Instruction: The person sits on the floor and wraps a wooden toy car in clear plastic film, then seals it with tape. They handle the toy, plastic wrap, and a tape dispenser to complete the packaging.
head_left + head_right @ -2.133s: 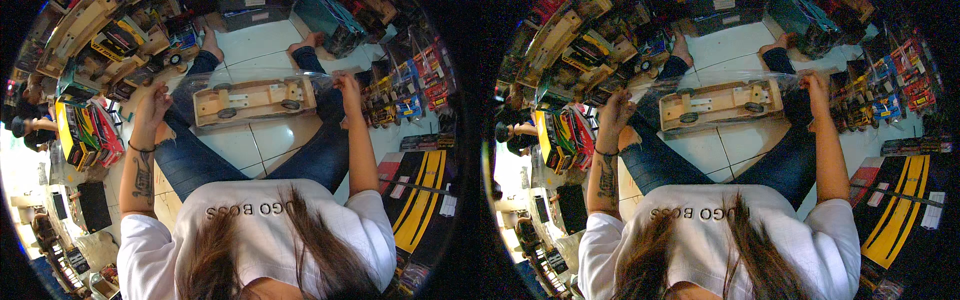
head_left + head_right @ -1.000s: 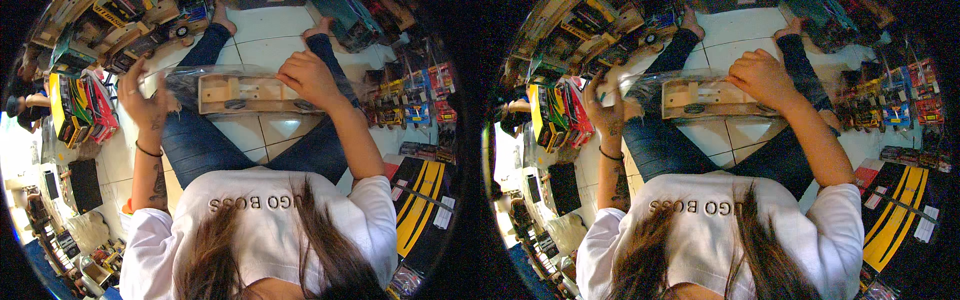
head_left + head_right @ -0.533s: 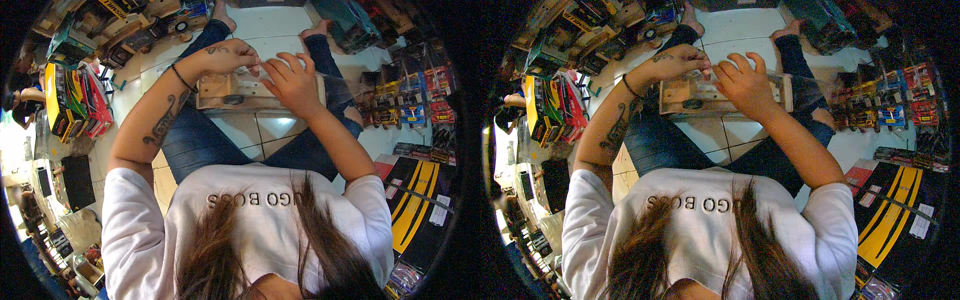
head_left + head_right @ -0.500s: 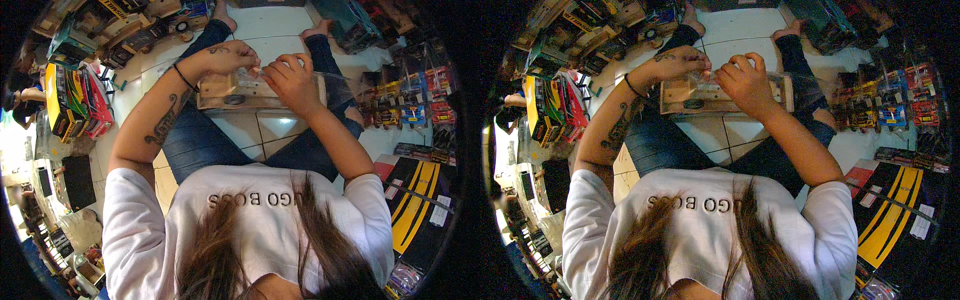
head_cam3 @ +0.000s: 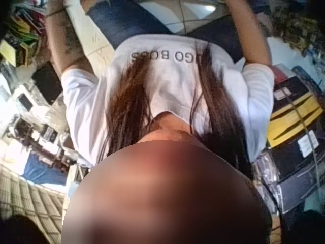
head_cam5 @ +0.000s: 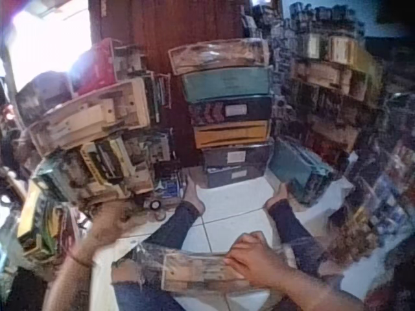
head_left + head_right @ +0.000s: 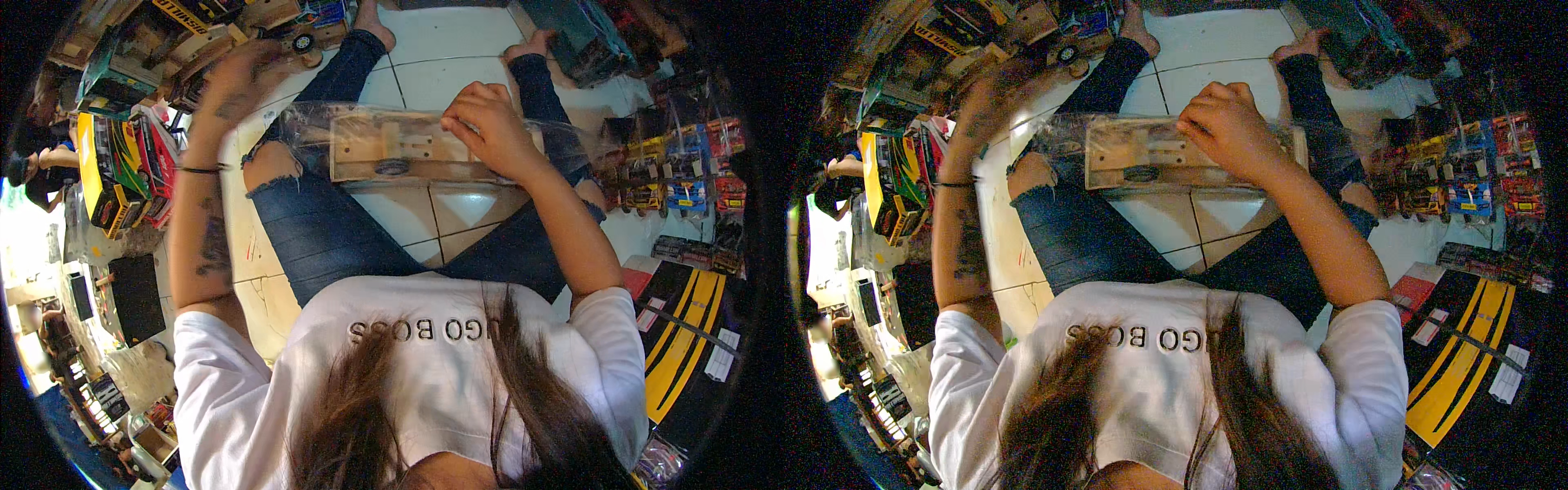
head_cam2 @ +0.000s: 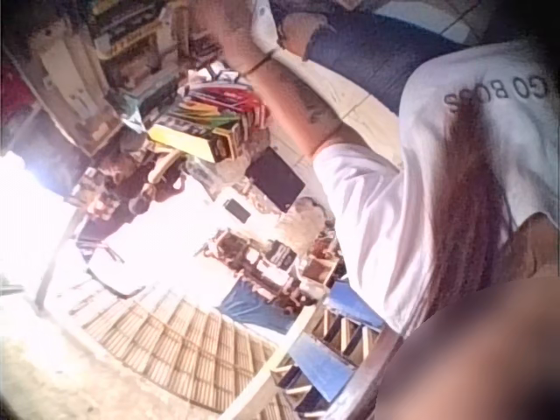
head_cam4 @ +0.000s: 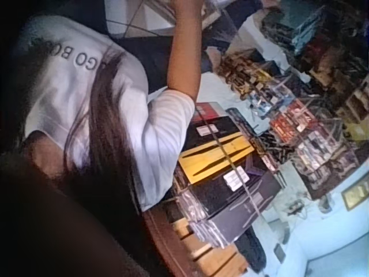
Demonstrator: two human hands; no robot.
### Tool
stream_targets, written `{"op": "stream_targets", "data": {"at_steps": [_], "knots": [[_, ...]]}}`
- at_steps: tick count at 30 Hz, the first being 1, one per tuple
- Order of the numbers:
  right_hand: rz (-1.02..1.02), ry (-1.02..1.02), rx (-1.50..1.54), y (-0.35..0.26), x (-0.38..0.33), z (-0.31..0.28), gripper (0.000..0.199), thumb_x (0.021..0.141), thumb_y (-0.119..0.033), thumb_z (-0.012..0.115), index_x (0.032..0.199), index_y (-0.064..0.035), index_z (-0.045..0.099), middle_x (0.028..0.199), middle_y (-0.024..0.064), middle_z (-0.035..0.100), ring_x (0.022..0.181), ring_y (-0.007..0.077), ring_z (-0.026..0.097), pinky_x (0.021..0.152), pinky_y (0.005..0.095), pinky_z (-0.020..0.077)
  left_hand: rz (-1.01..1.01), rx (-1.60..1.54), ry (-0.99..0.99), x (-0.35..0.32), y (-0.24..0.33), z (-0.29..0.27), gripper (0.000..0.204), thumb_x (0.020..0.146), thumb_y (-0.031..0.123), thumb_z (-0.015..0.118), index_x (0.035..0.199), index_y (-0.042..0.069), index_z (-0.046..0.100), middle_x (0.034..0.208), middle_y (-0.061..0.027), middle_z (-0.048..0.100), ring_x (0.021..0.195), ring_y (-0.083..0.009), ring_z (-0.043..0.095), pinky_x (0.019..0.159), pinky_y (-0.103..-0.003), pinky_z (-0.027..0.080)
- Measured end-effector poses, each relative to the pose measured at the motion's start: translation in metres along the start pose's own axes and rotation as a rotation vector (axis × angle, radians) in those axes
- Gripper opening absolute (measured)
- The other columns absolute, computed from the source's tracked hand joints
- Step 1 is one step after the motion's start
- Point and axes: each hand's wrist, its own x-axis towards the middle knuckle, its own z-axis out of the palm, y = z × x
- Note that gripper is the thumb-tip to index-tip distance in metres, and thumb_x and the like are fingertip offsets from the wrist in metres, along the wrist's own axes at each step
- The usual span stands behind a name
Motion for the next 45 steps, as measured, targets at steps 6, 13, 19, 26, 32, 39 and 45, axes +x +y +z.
{"op": "stream_targets", "data": {"at_steps": [6, 13, 19, 26, 32, 39, 45], "knots": [[-0.017, -0.016, 0.019, 0.003, -0.002, 0.000, 0.019, 0.086, -0.026, 0.059, 0.088, -0.0086, 0.066, 0.083, 0.0043, 0.063, 0.093, 0.0220, 0.056, 0.090, 0.0419, 0.0344, 0.250, -0.142, -0.185, 0.021, 0.077, 0.088, 0.024, 0.087, 0.030, 0.063, 0.100, 0.011, 0.066, 0.102, -0.0067, 0.065, 0.103, -0.0226, 0.058, 0.106, -0.051, 0.026], [0.175, -0.135, -0.261, 0.067, -0.087, -0.047, 0.018, 0.084, -0.024, 0.062, 0.089, -0.0079, 0.067, 0.085, 0.0092, 0.066, 0.084, 0.0288, 0.061, 0.086, 0.0419, 0.0411, 0.289, -0.171, -0.113, 0.032, 0.058, 0.099, 0.023, 0.088, 0.034, 0.058, 0.094, 0.013, 0.067, 0.084, -0.0080, 0.065, 0.089, -0.0252, 0.060, 0.106, -0.051, 0.026], [0.587, 0.093, -0.618, 0.081, -0.149, -0.161, 0.022, 0.080, -0.014, 0.064, 0.100, -0.0064, 0.067, 0.095, 0.0126, 0.066, 0.090, 0.0318, 0.061, 0.088, 0.0426, 0.0442, 0.285, -0.233, -0.101, 0.032, 0.063, 0.096, 0.023, 0.087, 0.030, 0.060, 0.092, 0.009, 0.068, 0.082, -0.0083, 0.066, 0.085, -0.0252, 0.061, 0.099, -0.043, 0.034], [-0.101, 0.120, -0.393, -0.004, -0.032, -0.017, 0.038, 0.077, -0.034, 0.066, 0.108, -0.0117, 0.065, 0.101, 0.0048, 0.064, 0.104, 0.0245, 0.055, 0.095, 0.0398, 0.0374, 0.305, -0.481, -0.208, 0.032, 0.064, 0.091, 0.025, 0.087, 0.028, 0.063, 0.087, 0.004, 0.067, 0.077, -0.0092, 0.066, 0.074, -0.0198, 0.061, 0.073, -0.033, 0.047], [-0.011, -0.099, -0.033, 0.026, -0.019, 0.009, 0.020, 0.085, -0.027, 0.060, 0.087, -0.0096, 0.068, 0.083, 0.0027, 0.065, 0.090, 0.0207, 0.056, 0.084, 0.0373, 0.0390, -0.155, -0.370, -0.677, 0.005, -0.007, 0.016, 0.030, 0.086, 0.031, 0.065, 0.085, 0.002, 0.069, 0.076, -0.0035, 0.064, 0.073, -0.0121, 0.057, 0.069, -0.027, 0.045], [0.003, -0.103, 0.045, 0.023, -0.015, 0.007, 0.018, 0.086, -0.023, 0.061, 0.086, -0.0062, 0.068, 0.082, 0.0046, 0.065, 0.087, 0.0217, 0.057, 0.085, 0.0362, 0.0391, 0.070, -0.135, 0.107, 0.007, -0.008, 0.030, 0.029, 0.086, 0.027, 0.065, 0.103, 0.004, 0.062, 0.100, -0.0104, 0.065, 0.095, -0.0200, 0.060, 0.088, -0.032, 0.046], [-0.014, -0.199, 0.008, 0.035, -0.013, 0.001, 0.026, 0.090, -0.031, 0.055, 0.092, -0.0092, 0.068, 0.088, 0.0055, 0.067, 0.090, 0.0241, 0.059, 0.086, 0.0405, 0.0390, 0.354, -0.098, -0.089, 0.034, 0.080, 0.109, 0.030, 0.085, 0.033, 0.062, 0.102, 0.009, 0.066, 0.100, -0.0119, 0.067, 0.104, -0.0250, 0.060, 0.085, -0.033, 0.050]]}}
